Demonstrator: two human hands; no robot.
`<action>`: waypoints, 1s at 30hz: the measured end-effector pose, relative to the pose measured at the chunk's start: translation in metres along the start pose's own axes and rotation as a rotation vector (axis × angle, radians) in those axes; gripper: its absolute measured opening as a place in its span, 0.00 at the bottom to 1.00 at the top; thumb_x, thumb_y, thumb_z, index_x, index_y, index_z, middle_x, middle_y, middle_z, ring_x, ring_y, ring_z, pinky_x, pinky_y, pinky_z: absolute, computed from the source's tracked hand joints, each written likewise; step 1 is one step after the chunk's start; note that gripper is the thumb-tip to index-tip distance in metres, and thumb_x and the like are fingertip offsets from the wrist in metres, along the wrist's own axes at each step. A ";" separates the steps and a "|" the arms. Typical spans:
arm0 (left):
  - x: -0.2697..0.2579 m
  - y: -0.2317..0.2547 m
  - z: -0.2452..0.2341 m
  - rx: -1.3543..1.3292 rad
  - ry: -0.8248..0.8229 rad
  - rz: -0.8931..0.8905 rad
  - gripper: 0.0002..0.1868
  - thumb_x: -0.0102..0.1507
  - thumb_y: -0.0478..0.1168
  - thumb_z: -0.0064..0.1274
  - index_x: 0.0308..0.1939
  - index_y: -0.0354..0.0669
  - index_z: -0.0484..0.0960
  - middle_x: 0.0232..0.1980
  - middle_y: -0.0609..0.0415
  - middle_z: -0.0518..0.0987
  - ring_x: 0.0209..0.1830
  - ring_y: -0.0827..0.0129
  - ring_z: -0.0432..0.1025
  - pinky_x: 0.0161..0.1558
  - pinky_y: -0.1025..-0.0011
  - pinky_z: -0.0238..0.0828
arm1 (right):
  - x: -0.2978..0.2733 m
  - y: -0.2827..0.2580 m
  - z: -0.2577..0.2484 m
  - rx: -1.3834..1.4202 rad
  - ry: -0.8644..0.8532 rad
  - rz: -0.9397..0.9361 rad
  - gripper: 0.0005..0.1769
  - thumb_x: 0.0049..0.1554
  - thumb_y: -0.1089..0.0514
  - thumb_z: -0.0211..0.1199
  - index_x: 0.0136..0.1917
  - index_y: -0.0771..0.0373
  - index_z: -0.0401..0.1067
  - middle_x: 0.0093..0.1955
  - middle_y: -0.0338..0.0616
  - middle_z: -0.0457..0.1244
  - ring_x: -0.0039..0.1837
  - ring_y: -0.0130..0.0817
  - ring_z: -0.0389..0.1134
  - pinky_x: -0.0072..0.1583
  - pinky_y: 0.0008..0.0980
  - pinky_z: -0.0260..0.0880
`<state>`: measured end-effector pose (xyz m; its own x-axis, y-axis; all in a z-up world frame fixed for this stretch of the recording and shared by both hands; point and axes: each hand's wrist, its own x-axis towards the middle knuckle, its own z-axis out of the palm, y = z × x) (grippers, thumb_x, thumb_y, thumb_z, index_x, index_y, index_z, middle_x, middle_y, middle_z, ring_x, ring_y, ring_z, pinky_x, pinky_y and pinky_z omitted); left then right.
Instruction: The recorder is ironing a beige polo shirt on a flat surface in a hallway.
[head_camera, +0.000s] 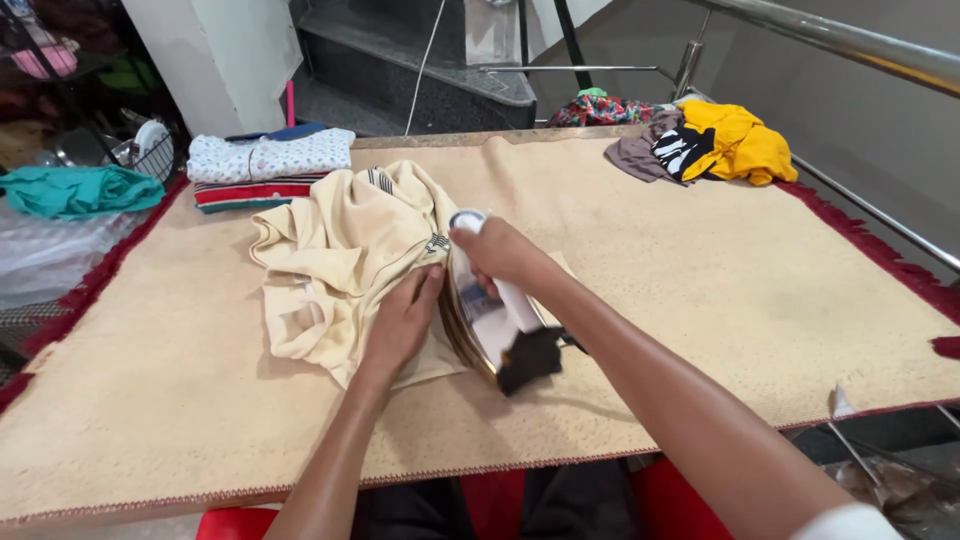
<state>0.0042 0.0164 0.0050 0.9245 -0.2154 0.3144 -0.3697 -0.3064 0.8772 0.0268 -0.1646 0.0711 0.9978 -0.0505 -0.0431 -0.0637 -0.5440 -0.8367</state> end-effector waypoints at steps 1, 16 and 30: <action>-0.003 -0.009 0.001 -0.003 0.004 -0.002 0.27 0.70 0.57 0.41 0.59 0.40 0.80 0.51 0.43 0.84 0.51 0.57 0.78 0.55 0.66 0.70 | -0.018 0.000 0.002 -0.004 -0.003 -0.001 0.33 0.64 0.42 0.54 0.31 0.74 0.68 0.25 0.47 0.61 0.24 0.35 0.62 0.29 0.37 0.64; 0.002 -0.013 0.004 0.022 0.019 0.051 0.28 0.68 0.58 0.40 0.61 0.43 0.77 0.57 0.43 0.81 0.58 0.51 0.74 0.58 0.61 0.67 | 0.017 0.005 -0.002 -0.155 0.130 -0.013 0.30 0.60 0.42 0.58 0.31 0.70 0.71 0.24 0.52 0.66 0.25 0.41 0.69 0.36 0.38 0.70; 0.032 0.044 0.095 0.506 -0.336 0.159 0.34 0.58 0.42 0.50 0.69 0.36 0.67 0.72 0.44 0.68 0.75 0.55 0.58 0.76 0.63 0.51 | -0.005 0.062 -0.101 -0.411 0.220 0.095 0.39 0.61 0.35 0.60 0.39 0.80 0.77 0.26 0.56 0.66 0.28 0.43 0.70 0.35 0.41 0.69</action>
<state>0.0088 -0.0916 0.0192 0.8053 -0.5489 0.2241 -0.5746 -0.6297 0.5228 0.0156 -0.2822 0.0748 0.9624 -0.2679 0.0445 -0.2008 -0.8124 -0.5475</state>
